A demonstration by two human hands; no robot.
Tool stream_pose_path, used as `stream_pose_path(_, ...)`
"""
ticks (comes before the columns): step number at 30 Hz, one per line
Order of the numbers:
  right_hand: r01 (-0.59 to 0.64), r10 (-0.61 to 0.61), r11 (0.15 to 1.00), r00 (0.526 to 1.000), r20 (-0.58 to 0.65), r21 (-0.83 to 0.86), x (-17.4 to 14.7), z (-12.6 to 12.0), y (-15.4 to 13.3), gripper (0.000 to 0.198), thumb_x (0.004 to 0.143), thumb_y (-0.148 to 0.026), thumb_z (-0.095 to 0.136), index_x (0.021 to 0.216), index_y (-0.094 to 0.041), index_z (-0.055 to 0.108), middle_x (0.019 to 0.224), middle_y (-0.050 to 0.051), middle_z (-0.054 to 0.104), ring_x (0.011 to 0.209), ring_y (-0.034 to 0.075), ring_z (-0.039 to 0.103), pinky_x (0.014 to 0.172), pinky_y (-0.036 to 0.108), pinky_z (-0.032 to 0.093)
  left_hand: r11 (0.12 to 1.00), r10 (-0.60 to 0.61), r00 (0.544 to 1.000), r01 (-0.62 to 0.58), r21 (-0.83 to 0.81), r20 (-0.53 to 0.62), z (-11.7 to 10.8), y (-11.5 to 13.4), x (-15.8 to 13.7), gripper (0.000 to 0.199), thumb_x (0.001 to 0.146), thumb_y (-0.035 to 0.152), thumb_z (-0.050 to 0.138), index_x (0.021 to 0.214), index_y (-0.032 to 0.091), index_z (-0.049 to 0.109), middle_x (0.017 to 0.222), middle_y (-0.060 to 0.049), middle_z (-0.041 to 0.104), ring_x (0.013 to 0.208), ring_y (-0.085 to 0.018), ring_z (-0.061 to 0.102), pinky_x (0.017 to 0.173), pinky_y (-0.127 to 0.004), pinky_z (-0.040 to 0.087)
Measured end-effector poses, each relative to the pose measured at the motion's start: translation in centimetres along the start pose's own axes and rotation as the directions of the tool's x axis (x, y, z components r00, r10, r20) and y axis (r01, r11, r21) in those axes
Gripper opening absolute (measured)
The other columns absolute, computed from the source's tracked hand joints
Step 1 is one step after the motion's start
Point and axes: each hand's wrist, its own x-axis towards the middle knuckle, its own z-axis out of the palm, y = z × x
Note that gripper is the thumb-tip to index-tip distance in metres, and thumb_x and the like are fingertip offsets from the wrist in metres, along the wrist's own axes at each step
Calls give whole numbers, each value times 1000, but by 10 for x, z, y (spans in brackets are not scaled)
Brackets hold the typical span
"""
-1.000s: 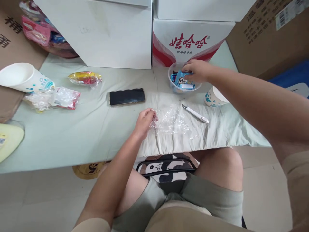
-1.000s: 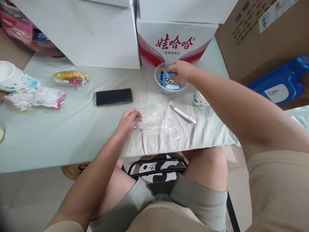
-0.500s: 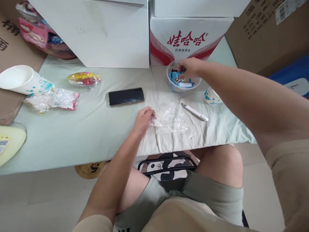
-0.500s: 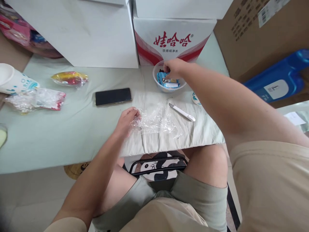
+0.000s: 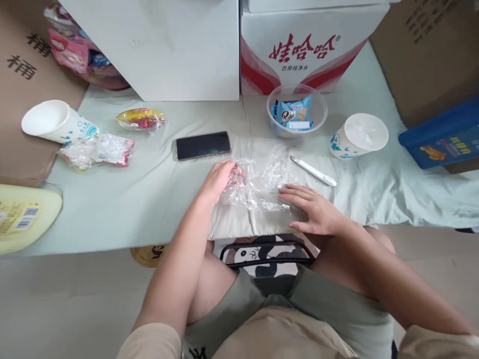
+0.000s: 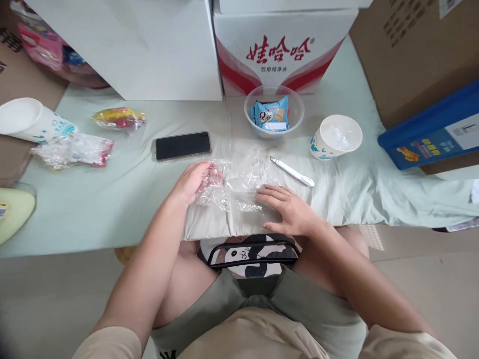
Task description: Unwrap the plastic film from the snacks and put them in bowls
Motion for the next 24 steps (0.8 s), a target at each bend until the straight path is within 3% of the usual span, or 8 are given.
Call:
stream_pose_path(5,-132,137,979,990,24,-158,-18,4,-13,57,94,-35,63,150,-26,58,156,12,57,143,36,56,106,58,54,975,205,960,-182,130,-190,-20,4,3,19,75,29,70,92,22,66,89,-4,75,76,-16,70,55,-23,41)
stream_pose_path(8,-157,163,967,987,11,-198,-24,-1,-15,51,95,-33,61,145,-26,63,155,13,58,137,37,60,97,57,57,954,291,937,-269,134,-191,-32,7,-2,21,74,28,71,93,22,66,92,-4,73,82,-17,69,68,-26,49)
stream_pose_path(12,-171,169,959,985,-29,-228,-29,3,-17,43,98,-32,56,138,-25,69,152,14,61,129,37,64,93,57,59,830,552,783,-485,275,-287,-32,8,-24,10,80,31,67,84,23,63,85,-2,68,80,-16,64,74,-29,52)
stream_pose_path(14,-183,175,953,983,-53,-243,-30,5,-19,39,100,-31,52,133,-24,72,150,13,63,127,36,65,92,57,59,717,634,771,-558,418,-58,-22,4,-39,12,83,34,68,80,23,65,81,-3,68,82,-19,65,82,-33,54)
stream_pose_path(16,-194,182,950,981,-71,-246,-29,5,-20,37,101,-28,49,128,-25,74,147,12,65,124,36,66,91,57,60,604,514,789,-611,512,335,-10,-3,-50,25,74,36,79,96,25,73,107,-6,76,105,-26,69,101,-41,54)
stream_pose_path(17,-198,184,951,980,-80,-238,-29,4,-20,36,102,-27,48,125,-25,76,144,12,67,122,35,67,91,57,60,546,441,778,-628,554,447,-5,-6,-52,40,68,35,85,105,26,75,123,-7,74,123,-31,65,112,-47,49)
stream_pose_path(20,-187,170,973,978,-125,-138,-28,-3,-18,34,103,-25,46,115,-24,78,135,13,72,115,32,71,92,54,61,515,339,794,-606,607,505,2,-14,-50,11,81,24,69,90,25,77,128,-8,75,126,-31,66,113,-53,49)
stream_pose_path(24,-183,208,975,949,-237,124,-31,-16,-11,27,103,-34,53,109,-25,78,128,13,73,115,28,72,97,50,61,716,323,843,-515,472,430,-10,-12,-42,16,88,35,65,84,25,77,118,-8,79,106,-25,74,94,-42,60)
